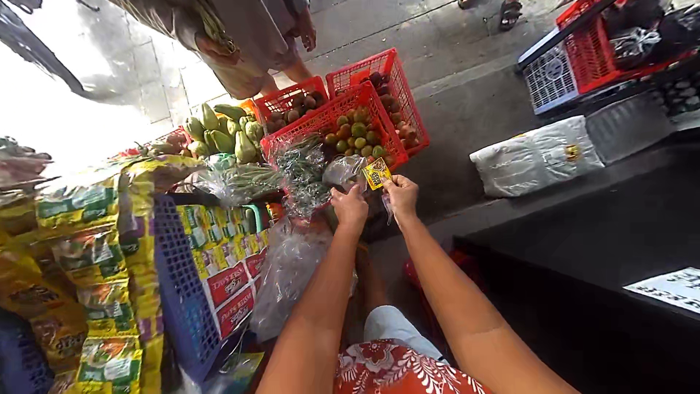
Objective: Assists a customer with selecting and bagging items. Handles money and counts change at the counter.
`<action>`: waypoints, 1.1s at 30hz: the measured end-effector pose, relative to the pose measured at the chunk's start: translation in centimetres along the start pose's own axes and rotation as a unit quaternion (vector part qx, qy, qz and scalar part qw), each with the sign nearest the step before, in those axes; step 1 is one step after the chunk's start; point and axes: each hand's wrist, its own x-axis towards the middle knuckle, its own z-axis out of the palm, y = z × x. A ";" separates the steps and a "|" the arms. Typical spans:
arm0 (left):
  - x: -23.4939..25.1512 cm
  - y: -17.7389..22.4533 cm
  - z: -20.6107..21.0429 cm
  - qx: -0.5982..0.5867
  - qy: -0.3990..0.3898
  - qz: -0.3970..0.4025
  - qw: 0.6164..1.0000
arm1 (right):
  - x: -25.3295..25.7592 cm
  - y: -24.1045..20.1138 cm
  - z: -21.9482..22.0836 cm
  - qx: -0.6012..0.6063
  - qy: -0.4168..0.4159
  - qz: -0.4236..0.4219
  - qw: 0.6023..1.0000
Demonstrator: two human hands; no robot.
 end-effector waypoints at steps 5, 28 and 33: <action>5.4 -1.5 0.5 0.014 0.042 0.031 0.999 | 0.7 0.7 0.9 -0.081 -0.036 -0.106 0.990; 5.4 0.6 -6.8 -0.023 0.061 0.036 0.997 | 5.6 -7.4 6.1 -0.533 -0.233 -0.158 0.798; 3.6 0.0 -6.1 -0.041 0.079 0.030 0.996 | 4.9 -7.1 6.0 -0.520 -0.234 -0.174 0.803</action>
